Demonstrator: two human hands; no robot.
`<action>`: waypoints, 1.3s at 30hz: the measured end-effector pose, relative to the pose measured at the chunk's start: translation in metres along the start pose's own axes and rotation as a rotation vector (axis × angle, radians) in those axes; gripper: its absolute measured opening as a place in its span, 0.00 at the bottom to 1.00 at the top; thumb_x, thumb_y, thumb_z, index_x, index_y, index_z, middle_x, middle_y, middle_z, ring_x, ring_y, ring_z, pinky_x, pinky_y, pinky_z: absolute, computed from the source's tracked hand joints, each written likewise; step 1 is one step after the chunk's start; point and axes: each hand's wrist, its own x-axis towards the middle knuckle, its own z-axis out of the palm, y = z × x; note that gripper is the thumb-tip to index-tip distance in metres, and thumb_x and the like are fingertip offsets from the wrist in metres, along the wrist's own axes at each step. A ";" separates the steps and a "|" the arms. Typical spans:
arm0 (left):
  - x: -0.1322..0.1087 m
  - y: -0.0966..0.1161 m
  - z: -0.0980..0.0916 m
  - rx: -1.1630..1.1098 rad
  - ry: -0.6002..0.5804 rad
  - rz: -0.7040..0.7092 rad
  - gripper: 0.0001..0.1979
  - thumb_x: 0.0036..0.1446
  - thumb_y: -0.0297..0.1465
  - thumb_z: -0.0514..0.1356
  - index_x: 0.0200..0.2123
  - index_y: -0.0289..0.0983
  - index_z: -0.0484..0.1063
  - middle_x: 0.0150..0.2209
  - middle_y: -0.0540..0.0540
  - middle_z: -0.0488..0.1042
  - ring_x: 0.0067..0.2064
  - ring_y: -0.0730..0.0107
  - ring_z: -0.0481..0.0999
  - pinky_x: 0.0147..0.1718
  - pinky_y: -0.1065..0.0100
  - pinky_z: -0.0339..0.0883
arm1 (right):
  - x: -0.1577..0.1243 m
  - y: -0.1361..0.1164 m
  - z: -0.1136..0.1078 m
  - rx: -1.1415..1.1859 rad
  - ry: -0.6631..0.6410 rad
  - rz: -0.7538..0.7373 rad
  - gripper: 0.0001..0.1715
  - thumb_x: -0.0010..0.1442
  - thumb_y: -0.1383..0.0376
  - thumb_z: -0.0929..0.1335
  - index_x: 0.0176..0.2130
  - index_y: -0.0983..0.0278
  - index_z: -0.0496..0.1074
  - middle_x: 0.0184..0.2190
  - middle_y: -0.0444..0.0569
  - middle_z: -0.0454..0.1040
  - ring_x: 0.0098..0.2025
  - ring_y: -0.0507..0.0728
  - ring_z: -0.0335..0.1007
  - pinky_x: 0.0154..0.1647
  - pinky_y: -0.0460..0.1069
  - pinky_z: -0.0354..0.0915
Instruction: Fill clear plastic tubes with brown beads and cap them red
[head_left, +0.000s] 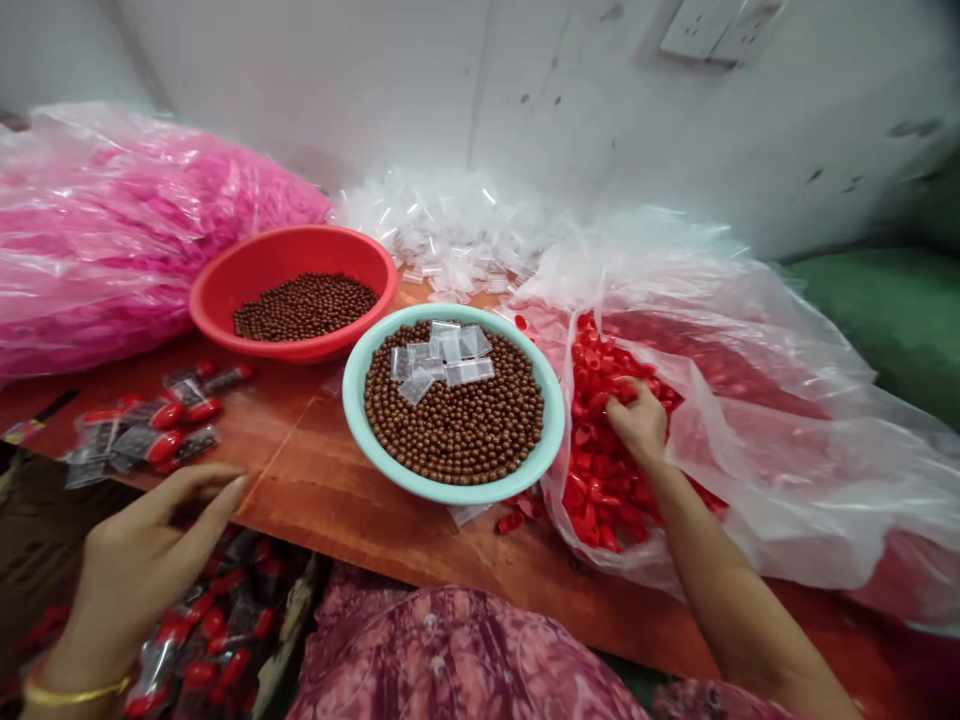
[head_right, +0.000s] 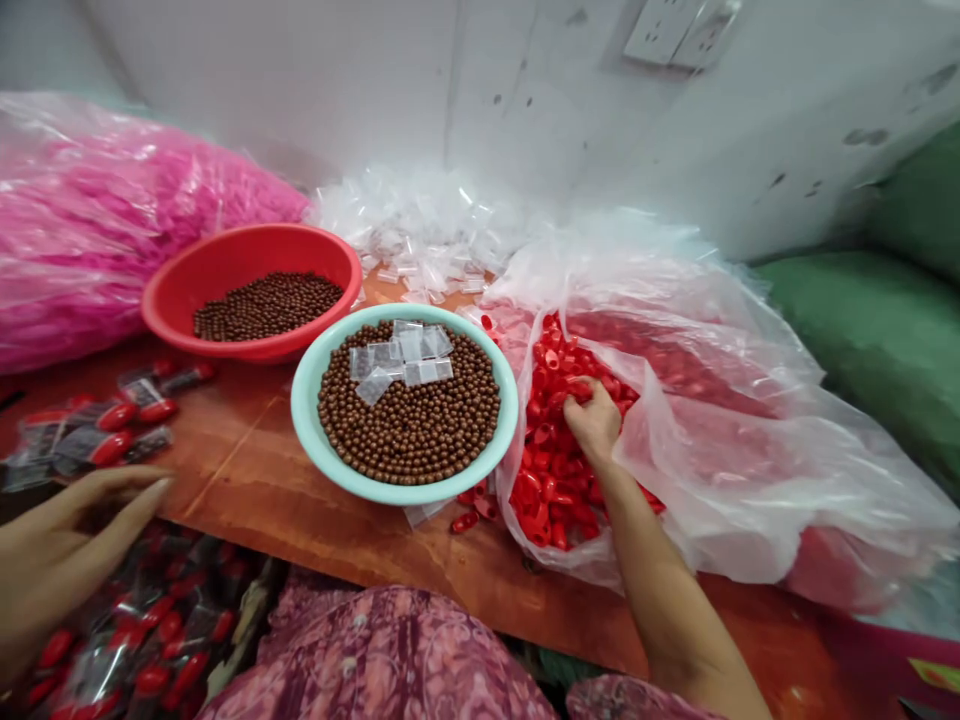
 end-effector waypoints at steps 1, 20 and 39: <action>0.015 0.025 0.001 0.000 -0.020 0.096 0.09 0.58 0.38 0.55 0.38 0.42 0.69 0.32 0.57 0.77 0.32 0.74 0.76 0.38 0.73 0.70 | -0.002 0.000 -0.001 -0.032 0.034 -0.023 0.25 0.47 0.61 0.62 0.44 0.67 0.70 0.36 0.55 0.71 0.36 0.62 0.68 0.38 0.56 0.64; 0.149 0.125 0.102 0.572 -0.452 1.032 0.15 0.59 0.22 0.48 0.43 0.36 0.71 0.34 0.40 0.70 0.37 0.57 0.72 0.31 0.62 0.65 | 0.027 -0.027 0.015 0.698 0.026 0.043 0.22 0.43 0.56 0.65 0.38 0.64 0.67 0.31 0.47 0.74 0.30 0.54 0.69 0.36 0.52 0.68; 0.129 0.137 0.087 0.270 -0.718 0.586 0.12 0.58 0.31 0.53 0.44 0.36 0.70 0.41 0.44 0.76 0.43 0.63 0.75 0.40 0.68 0.65 | -0.013 -0.124 0.010 -0.370 -0.111 -0.753 0.39 0.50 0.56 0.67 0.58 0.67 0.61 0.61 0.64 0.57 0.53 0.74 0.59 0.48 0.67 0.59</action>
